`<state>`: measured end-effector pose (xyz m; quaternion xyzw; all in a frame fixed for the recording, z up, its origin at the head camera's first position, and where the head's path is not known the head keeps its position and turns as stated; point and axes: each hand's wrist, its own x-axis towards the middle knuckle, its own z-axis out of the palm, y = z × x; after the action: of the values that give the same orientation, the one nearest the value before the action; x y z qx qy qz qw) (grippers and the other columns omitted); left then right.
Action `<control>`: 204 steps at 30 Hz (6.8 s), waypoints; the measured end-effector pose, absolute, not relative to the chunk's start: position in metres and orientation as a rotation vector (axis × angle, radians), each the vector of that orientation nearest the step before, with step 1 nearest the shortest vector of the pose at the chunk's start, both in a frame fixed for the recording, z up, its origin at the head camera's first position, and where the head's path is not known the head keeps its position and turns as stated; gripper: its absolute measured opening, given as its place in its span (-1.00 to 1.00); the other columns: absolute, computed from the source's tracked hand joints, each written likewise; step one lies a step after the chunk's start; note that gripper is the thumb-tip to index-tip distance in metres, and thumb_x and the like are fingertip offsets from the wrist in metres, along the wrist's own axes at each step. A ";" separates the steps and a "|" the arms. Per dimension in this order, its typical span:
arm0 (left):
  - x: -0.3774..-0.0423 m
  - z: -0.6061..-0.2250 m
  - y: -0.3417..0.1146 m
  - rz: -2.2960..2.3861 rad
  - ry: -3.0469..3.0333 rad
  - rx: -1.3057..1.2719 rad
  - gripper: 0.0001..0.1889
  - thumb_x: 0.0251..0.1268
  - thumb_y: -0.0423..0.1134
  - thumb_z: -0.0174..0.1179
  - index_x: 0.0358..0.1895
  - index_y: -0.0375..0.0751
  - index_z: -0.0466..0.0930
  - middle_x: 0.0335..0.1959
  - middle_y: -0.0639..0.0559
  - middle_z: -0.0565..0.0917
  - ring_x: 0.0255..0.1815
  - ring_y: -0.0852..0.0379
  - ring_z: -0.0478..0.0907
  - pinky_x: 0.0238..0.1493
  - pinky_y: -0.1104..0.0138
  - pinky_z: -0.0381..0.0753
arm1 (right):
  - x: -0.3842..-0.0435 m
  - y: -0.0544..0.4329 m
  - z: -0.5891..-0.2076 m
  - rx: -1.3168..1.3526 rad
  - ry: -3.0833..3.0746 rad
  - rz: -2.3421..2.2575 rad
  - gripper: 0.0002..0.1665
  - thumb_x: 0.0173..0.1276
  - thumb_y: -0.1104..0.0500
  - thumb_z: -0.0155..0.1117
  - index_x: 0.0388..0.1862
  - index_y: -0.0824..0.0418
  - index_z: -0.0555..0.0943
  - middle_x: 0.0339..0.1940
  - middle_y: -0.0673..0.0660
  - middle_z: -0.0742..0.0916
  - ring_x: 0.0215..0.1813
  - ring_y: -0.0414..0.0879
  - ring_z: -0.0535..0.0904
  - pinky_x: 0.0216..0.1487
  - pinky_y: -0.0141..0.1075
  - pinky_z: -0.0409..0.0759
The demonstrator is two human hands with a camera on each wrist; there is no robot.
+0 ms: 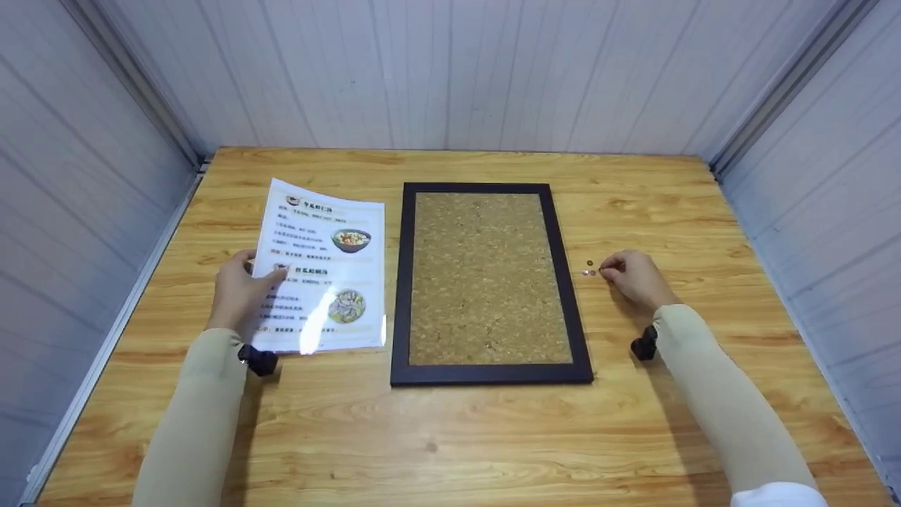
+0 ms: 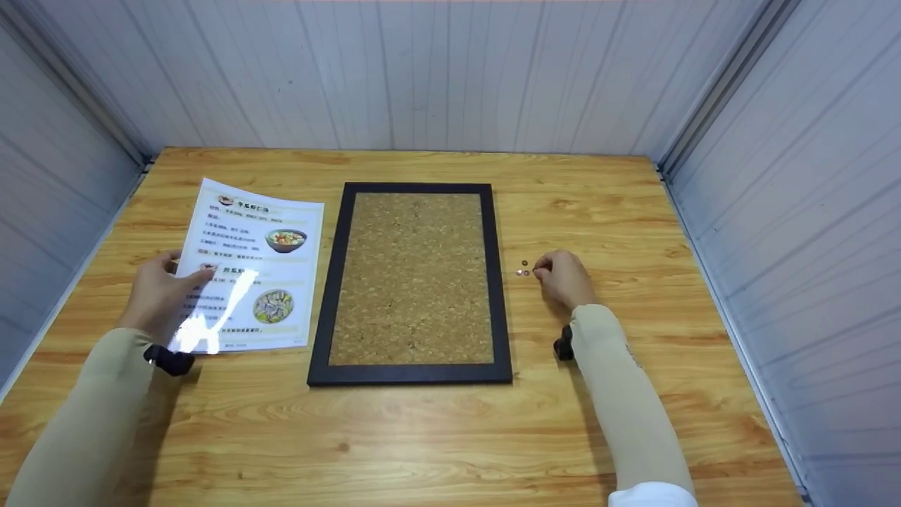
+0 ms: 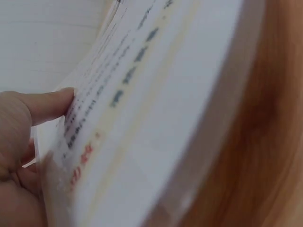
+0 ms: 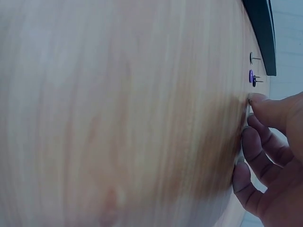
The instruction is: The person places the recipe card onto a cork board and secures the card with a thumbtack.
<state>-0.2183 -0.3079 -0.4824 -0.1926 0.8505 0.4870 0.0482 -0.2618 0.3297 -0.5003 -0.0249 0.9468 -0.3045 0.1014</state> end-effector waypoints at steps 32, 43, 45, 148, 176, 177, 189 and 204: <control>-0.215 -0.428 -0.285 2.059 2.699 -0.267 -0.46 0.43 -0.30 0.18 0.43 -0.14 0.31 -0.04 -0.10 0.60 -0.24 0.12 0.64 -0.27 0.37 0.69 | -0.256 0.331 -0.507 -0.252 2.922 -0.935 -0.76 0.46 0.32 0.16 -0.02 0.45 0.65 -0.07 0.36 0.67 -0.06 0.18 0.58 -0.05 -0.02 0.56; -0.218 -0.426 -0.236 2.267 2.495 -0.145 -0.51 0.42 -0.32 0.19 0.38 -0.12 0.36 -0.03 -0.17 0.61 -0.22 -0.01 0.66 -0.27 0.28 0.71 | -0.254 0.334 -0.506 -0.312 2.934 -0.835 -0.78 0.48 0.33 0.13 -0.10 0.44 0.68 -0.12 0.36 0.67 -0.09 0.19 0.58 -0.05 0.04 0.57; -0.220 -0.429 -0.221 2.281 2.453 -0.129 -0.53 0.43 -0.32 0.18 0.36 -0.14 0.36 -0.03 -0.18 0.61 -0.21 -0.04 0.65 -0.25 0.26 0.71 | -0.254 0.335 -0.505 -0.313 2.935 -0.820 -0.78 0.47 0.33 0.13 -0.10 0.44 0.67 -0.13 0.36 0.66 -0.09 0.19 0.57 -0.05 0.04 0.56; -0.241 -0.463 -0.127 0.507 2.829 0.730 0.22 -0.17 0.39 0.46 0.60 0.04 0.04 0.61 -0.24 -0.14 0.55 -0.40 -0.25 0.38 -0.34 -0.13 | -0.238 0.251 -0.455 -0.659 2.966 -1.004 -0.83 0.43 0.32 0.25 -0.14 0.39 0.74 -0.24 0.17 0.72 -0.29 -0.03 0.60 -0.28 -0.21 0.60; -0.247 -0.470 -0.136 0.449 2.538 0.873 0.18 -0.10 0.57 0.23 0.61 0.21 -0.06 0.62 0.01 -0.30 0.57 -0.18 -0.55 0.43 -0.13 -0.59 | -0.216 0.219 -0.452 -0.857 2.775 -0.930 -0.87 0.42 0.34 0.25 -0.21 0.33 0.74 -0.27 0.09 0.71 -0.21 -0.06 0.59 -0.16 -0.13 0.61; -0.247 -0.470 -0.136 0.450 2.544 0.871 0.20 -0.12 0.58 0.24 0.61 0.21 -0.06 0.62 0.01 -0.30 0.57 -0.17 -0.55 0.43 -0.14 -0.59 | -0.216 0.220 -0.452 -0.850 2.777 -0.923 -0.87 0.42 0.34 0.26 -0.21 0.32 0.74 -0.27 0.09 0.71 -0.21 -0.06 0.60 -0.16 -0.13 0.61; -0.248 -0.466 -0.131 0.394 2.560 0.912 0.20 -0.10 0.57 0.22 0.61 0.17 -0.07 0.63 -0.03 -0.26 0.57 -0.21 -0.49 0.40 -0.24 -0.55 | -0.212 0.219 -0.451 -0.848 2.725 -0.879 -0.91 0.37 0.37 0.29 -0.27 0.33 0.73 -0.28 0.12 0.73 -0.22 -0.03 0.62 -0.16 -0.11 0.63; -0.245 -0.464 -0.132 0.386 2.550 0.883 0.21 -0.11 0.57 0.23 0.62 0.17 -0.08 0.63 -0.05 -0.26 0.57 -0.20 -0.50 0.40 -0.24 -0.56 | -0.201 0.216 -0.443 -0.917 2.518 -0.737 -0.91 0.34 0.32 0.35 -0.34 0.24 0.76 -0.31 0.00 0.69 -0.21 -0.13 0.59 -0.12 -0.15 0.61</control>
<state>-0.2448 -0.1322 -0.4641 0.3169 0.9153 0.1386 0.2065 -0.2007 0.2160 -0.4426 -0.3246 0.8912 -0.2607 0.1799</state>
